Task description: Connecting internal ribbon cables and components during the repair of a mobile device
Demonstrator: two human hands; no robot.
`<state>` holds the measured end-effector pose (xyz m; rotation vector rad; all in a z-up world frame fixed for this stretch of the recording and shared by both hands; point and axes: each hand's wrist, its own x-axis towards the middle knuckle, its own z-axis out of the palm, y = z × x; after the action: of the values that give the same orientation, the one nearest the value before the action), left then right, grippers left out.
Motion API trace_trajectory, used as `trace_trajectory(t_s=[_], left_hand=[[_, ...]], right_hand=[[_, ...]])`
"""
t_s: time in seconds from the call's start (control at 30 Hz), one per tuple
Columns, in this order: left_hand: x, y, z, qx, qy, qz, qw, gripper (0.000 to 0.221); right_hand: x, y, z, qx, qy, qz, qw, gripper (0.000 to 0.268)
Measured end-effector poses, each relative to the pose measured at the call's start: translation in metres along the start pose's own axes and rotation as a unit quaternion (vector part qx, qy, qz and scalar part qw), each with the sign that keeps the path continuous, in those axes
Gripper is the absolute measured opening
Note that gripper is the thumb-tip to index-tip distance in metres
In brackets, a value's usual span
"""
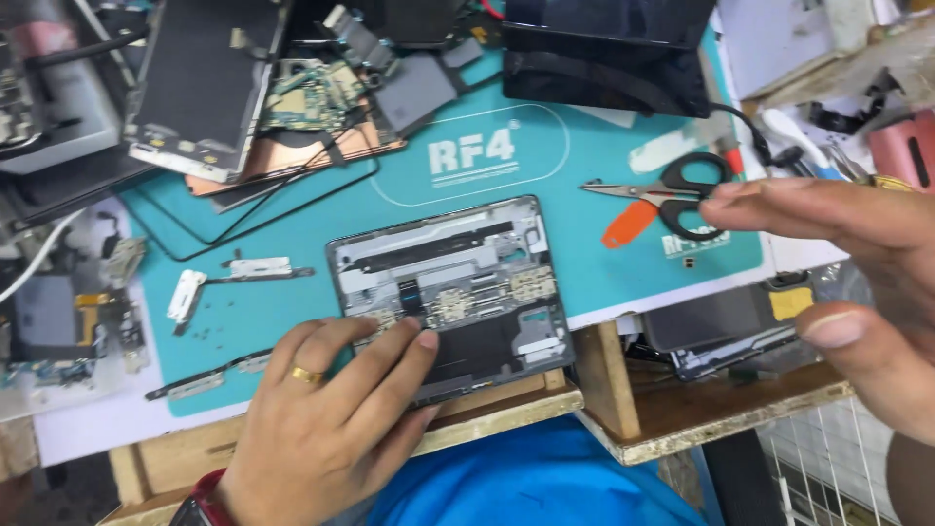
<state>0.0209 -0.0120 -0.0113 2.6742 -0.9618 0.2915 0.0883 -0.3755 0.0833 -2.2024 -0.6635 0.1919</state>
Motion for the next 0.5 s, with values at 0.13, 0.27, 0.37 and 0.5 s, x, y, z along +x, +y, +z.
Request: trace_trajectory(t_s=[0.13, 0.27, 0.37, 0.5], left_hand=[[-0.003, -0.002, 0.004, 0.002, 0.010, -0.001, 1.000, 0.055], [-0.004, -0.002, 0.008, -0.001, 0.027, 0.001, 1.000, 0.059], [-0.007, -0.003, 0.008, 0.023, 0.011, -0.005, 1.000, 0.059], [-0.010, -0.003, 0.012, 0.030, -0.002, 0.001, 1.000, 0.063]], right_hand=[[-0.028, 0.014, -0.008, -0.119, -0.044, 0.030, 0.991, 0.053], [-0.094, 0.025, 0.050, -0.244, -0.144, -0.042, 0.958, 0.096], [-0.212, 0.101, 0.097, -0.582, -0.098, -0.066, 0.805, 0.143], [-0.331, 0.179, 0.071, -0.451, 0.031, 0.093, 0.887, 0.119]])
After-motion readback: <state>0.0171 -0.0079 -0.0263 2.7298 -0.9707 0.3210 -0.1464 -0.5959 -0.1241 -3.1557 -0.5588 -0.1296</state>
